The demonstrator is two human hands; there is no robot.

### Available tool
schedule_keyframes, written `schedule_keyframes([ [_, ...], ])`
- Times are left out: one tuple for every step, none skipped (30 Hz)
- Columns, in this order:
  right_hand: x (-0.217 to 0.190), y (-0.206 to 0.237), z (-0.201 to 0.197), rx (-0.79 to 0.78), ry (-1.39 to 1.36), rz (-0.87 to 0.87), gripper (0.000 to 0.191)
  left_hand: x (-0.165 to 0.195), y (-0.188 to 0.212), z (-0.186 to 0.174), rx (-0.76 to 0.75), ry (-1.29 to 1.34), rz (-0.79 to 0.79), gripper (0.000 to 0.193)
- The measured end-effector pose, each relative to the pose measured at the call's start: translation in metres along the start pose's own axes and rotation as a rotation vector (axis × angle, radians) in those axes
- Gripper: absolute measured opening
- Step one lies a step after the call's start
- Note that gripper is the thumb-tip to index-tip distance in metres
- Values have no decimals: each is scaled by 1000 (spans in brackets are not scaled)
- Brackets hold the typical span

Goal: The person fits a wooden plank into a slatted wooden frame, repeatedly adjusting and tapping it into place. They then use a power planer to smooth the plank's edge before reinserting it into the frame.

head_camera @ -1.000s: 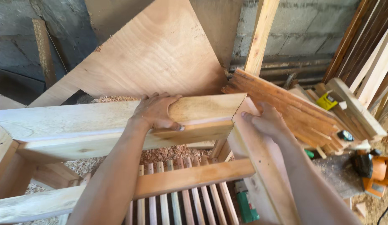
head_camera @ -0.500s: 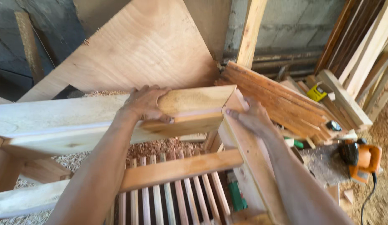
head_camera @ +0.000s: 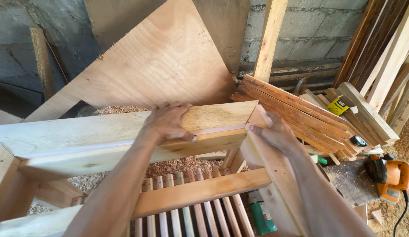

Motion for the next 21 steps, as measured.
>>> schedule_keyframes([
  [2, 0, 2, -6, -8, 27, 91, 1, 1, 1, -8, 2, 10, 127],
  [3, -2, 5, -13, -29, 45, 91, 1, 1, 0, -2, -8, 10, 127],
  [3, -2, 8, -15, -53, 66, 91, 1, 1, -1, 6, -23, 14, 127],
  [2, -3, 11, -20, -74, 86, 91, 1, 1, -1, 12, -33, 17, 128],
  [1, -3, 12, -10, -66, 106, 91, 1, 1, -1, 20, -27, 16, 127],
  [1, -3, 14, -2, -58, 128, 91, -1, 1, -1, 24, -21, 13, 127],
  [0, -3, 16, 3, -51, 150, 92, -2, 1, -1, 27, -15, 9, 128],
  [-2, -2, 17, 7, -22, 162, 93, -3, 0, -1, 33, -10, 12, 128],
  [-4, -2, 17, 13, 6, 174, 94, -3, -1, -3, 42, -5, 17, 129],
  [-6, -2, 17, 18, 37, 185, 94, -3, -2, -4, 50, 3, 21, 130],
  [-8, -1, 18, 16, 52, 195, 94, -4, -4, -2, 40, 3, 14, 129],
  [-9, -1, 18, 18, 67, 205, 94, -5, -6, -2, 33, 3, 9, 128],
  [-10, -1, 17, 20, 83, 215, 94, -5, -7, -2, 26, 5, 3, 127],
  [-11, 0, 16, 20, 117, 222, 94, -4, -8, -3, 36, 7, 12, 127],
  [-12, 0, 15, 17, 152, 227, 95, -3, -8, -4, 46, 11, 19, 127],
  [-13, 0, 15, 8, 187, 229, 95, -3, -7, -4, 54, 16, 18, 127],
  [-13, 1, 14, 11, 194, 225, 97, -4, -5, -2, 46, 21, 17, 125],
  [-14, 1, 13, 19, 199, 218, 98, -3, -4, -1, 44, 24, 16, 124],
  [-15, 1, 12, 30, 203, 208, 100, -3, -3, -2, 47, 27, 16, 123],
  [-15, 1, 12, 27, 211, 201, 100, -4, -3, -2, 41, 28, 10, 123],
  [-15, 2, 12, 25, 222, 197, 100, -4, -2, -1, 34, 32, 6, 123],
])
Point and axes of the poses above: each hand's wrist, its own y-axis away from the middle knuckle, its own z-axis out of the palm, x = y × z, the point moved 10 cm from there along -y, towards the middle knuckle, and after that the axes turned 12 degrees about -z, right-handed, at the moved point
